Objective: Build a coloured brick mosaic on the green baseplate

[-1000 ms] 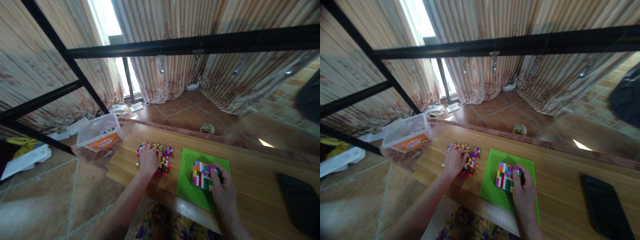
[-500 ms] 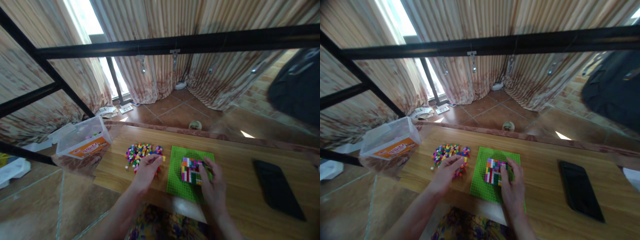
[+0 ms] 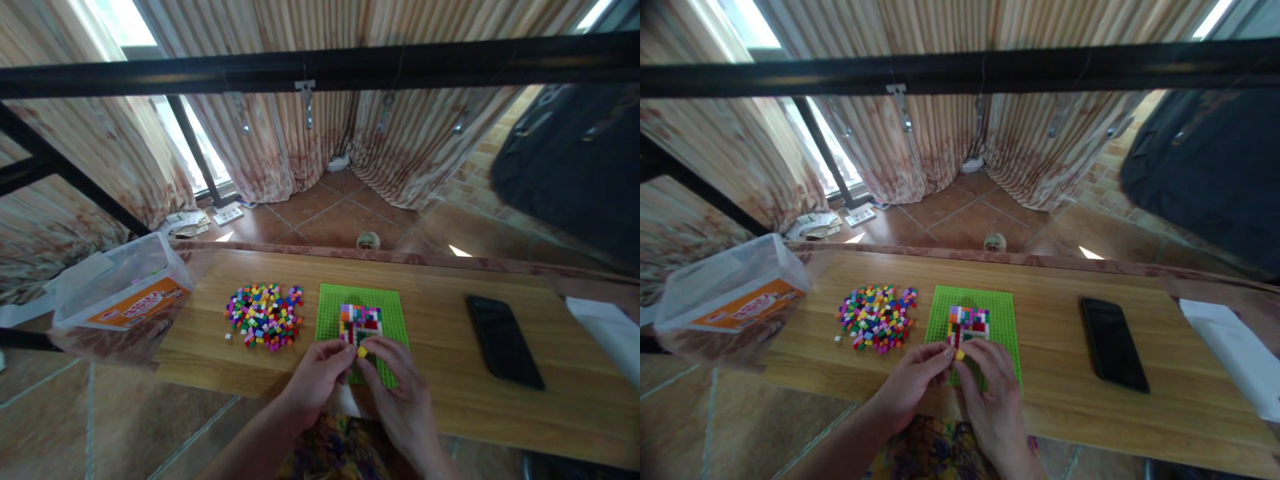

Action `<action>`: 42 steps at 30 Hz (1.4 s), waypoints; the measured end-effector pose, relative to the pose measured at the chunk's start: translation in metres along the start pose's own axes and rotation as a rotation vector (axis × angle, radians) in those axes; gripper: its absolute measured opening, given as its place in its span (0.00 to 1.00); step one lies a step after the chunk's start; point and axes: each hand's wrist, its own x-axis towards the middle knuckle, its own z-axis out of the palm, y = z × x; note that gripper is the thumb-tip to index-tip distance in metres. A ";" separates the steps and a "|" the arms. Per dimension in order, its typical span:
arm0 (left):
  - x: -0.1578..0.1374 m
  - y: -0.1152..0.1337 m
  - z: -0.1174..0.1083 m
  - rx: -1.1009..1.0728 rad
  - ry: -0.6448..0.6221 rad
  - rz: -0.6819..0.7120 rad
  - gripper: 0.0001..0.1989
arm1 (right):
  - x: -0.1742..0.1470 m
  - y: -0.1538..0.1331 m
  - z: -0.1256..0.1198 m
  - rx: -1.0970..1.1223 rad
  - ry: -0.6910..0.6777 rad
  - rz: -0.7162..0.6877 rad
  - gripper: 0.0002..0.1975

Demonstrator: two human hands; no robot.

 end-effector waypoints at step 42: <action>0.040 -0.037 -0.038 0.737 0.256 0.561 0.06 | 0.040 0.042 0.004 -0.196 0.164 -0.128 0.05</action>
